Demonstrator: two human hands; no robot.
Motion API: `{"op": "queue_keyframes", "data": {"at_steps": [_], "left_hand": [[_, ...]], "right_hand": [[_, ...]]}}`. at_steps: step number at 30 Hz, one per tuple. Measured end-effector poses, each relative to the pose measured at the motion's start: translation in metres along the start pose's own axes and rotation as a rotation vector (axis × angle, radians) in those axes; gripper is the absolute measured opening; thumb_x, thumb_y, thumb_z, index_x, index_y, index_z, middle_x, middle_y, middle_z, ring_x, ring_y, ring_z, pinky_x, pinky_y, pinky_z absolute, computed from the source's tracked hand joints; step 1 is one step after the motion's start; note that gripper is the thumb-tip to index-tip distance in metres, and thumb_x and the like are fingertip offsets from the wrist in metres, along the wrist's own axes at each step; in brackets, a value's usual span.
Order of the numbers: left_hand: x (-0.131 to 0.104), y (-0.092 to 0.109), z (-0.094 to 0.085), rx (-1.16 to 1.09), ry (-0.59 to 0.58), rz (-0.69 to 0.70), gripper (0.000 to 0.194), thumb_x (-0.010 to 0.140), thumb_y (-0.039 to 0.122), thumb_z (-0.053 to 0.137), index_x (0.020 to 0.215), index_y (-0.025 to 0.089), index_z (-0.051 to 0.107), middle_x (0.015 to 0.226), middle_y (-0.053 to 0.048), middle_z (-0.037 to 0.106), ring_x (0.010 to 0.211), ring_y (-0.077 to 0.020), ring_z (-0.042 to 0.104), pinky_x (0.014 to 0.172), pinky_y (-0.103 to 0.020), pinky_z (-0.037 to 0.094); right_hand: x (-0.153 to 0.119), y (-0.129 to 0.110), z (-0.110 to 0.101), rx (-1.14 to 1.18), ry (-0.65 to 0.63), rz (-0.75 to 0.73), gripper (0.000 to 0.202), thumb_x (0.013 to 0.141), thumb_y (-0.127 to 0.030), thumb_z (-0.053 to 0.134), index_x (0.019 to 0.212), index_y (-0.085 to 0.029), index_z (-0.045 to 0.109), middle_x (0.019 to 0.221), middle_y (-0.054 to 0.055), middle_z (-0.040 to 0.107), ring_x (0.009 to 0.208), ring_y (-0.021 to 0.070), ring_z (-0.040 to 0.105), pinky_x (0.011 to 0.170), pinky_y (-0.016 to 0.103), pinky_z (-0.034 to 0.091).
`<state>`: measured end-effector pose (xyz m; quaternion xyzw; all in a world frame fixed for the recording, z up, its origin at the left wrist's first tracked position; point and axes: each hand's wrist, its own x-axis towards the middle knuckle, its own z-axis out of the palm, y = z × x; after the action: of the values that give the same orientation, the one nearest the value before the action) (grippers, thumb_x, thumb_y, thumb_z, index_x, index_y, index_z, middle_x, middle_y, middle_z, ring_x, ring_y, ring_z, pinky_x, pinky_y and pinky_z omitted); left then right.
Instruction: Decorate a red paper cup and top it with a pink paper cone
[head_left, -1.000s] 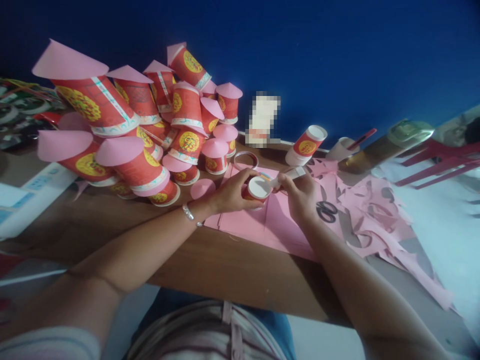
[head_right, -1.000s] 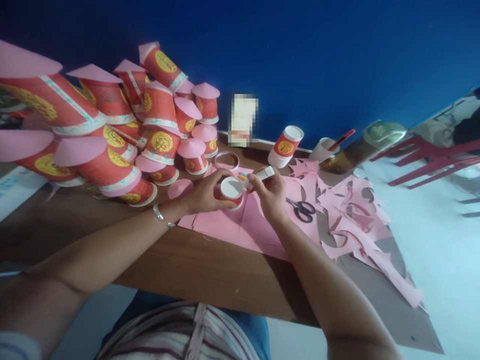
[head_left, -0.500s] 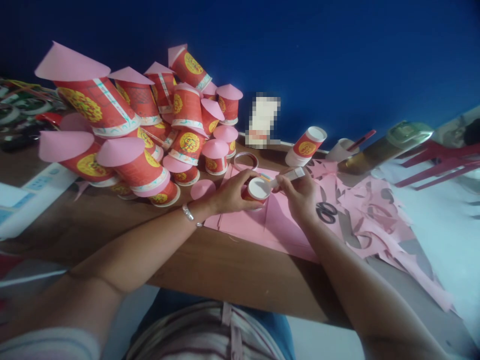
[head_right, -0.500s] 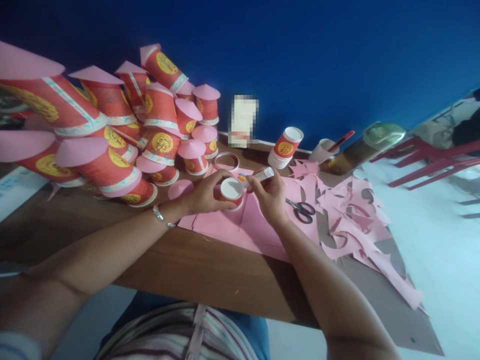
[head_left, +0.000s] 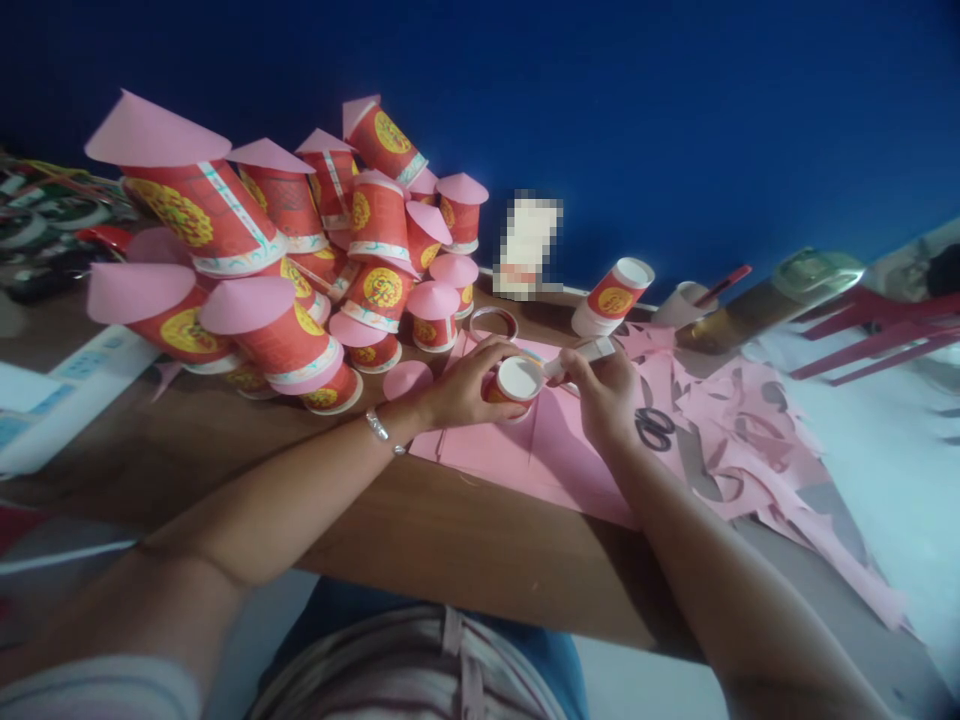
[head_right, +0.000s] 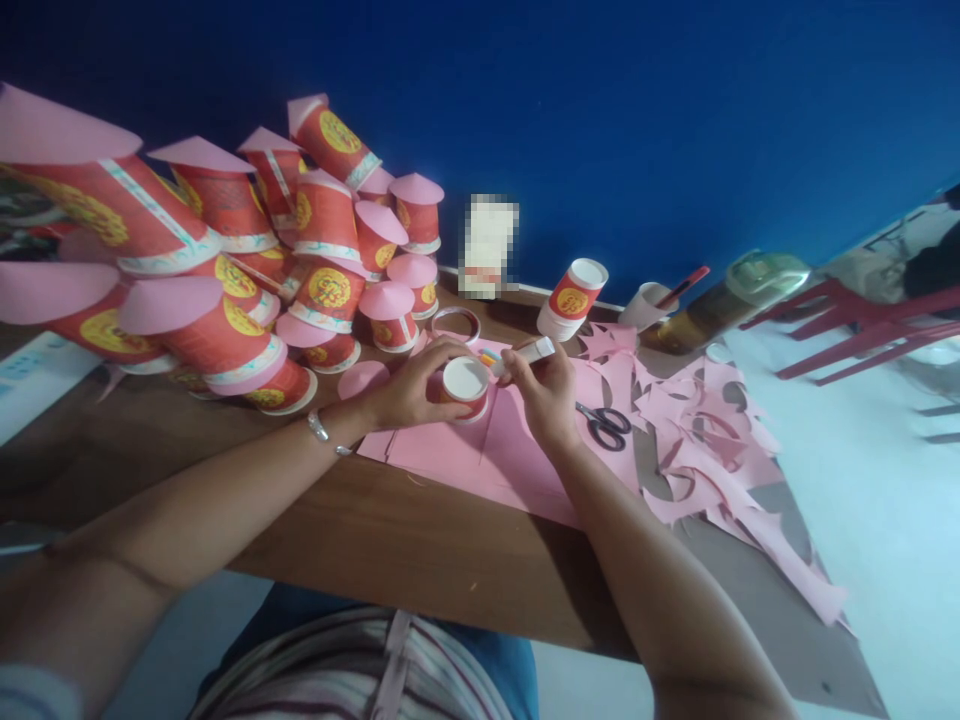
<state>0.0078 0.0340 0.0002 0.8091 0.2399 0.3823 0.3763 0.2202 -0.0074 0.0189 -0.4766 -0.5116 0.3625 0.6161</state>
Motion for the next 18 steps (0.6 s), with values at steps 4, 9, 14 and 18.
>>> {"op": "queue_keyframes", "data": {"at_steps": [4,9,14,18], "left_hand": [[-0.001,0.0045,0.0002,-0.079,-0.007,-0.078,0.064,0.078,0.031,0.089,0.132,0.023,0.056,0.137,-0.015,0.067,0.128,-0.0313,0.068,0.109,-0.053,0.057],[-0.0005,0.0049,0.0012,-0.131,0.001,-0.109,0.064,0.076,0.032,0.088,0.13,0.024,0.054,0.134,-0.014,0.068,0.122,-0.0305,0.071,0.104,-0.052,0.06],[0.0002,0.0065,-0.0026,-0.166,-0.037,-0.087,0.06,0.078,0.028,0.084,0.128,0.023,0.052,0.138,-0.014,0.066,0.129,-0.0307,0.068,0.112,-0.051,0.057],[0.0004,0.0096,-0.0069,-0.181,-0.074,-0.09,0.06,0.077,0.024,0.082,0.13,0.023,0.054,0.138,-0.014,0.067,0.131,-0.0313,0.067,0.114,-0.052,0.055]], "right_hand": [[-0.0014,-0.002,0.0004,0.002,-0.001,-0.018,0.041,0.082,-0.057,0.087,0.082,-0.023,0.064,0.066,-0.003,0.068,0.057,0.0152,0.065,0.057,0.03,0.058],[-0.003,-0.0028,0.0013,-0.057,-0.007,-0.064,0.041,0.082,-0.057,0.087,0.085,-0.023,0.064,0.076,-0.003,0.068,0.058,0.0132,0.064,0.056,0.028,0.058],[-0.0021,-0.0019,0.0015,-0.049,-0.022,-0.049,0.042,0.081,-0.057,0.088,0.086,-0.023,0.063,0.077,-0.003,0.068,0.058,0.0127,0.063,0.055,0.027,0.059],[-0.0015,-0.0015,0.0011,-0.047,-0.028,-0.038,0.042,0.082,-0.057,0.088,0.085,-0.024,0.062,0.073,-0.004,0.067,0.057,0.0134,0.063,0.055,0.028,0.057]]}}
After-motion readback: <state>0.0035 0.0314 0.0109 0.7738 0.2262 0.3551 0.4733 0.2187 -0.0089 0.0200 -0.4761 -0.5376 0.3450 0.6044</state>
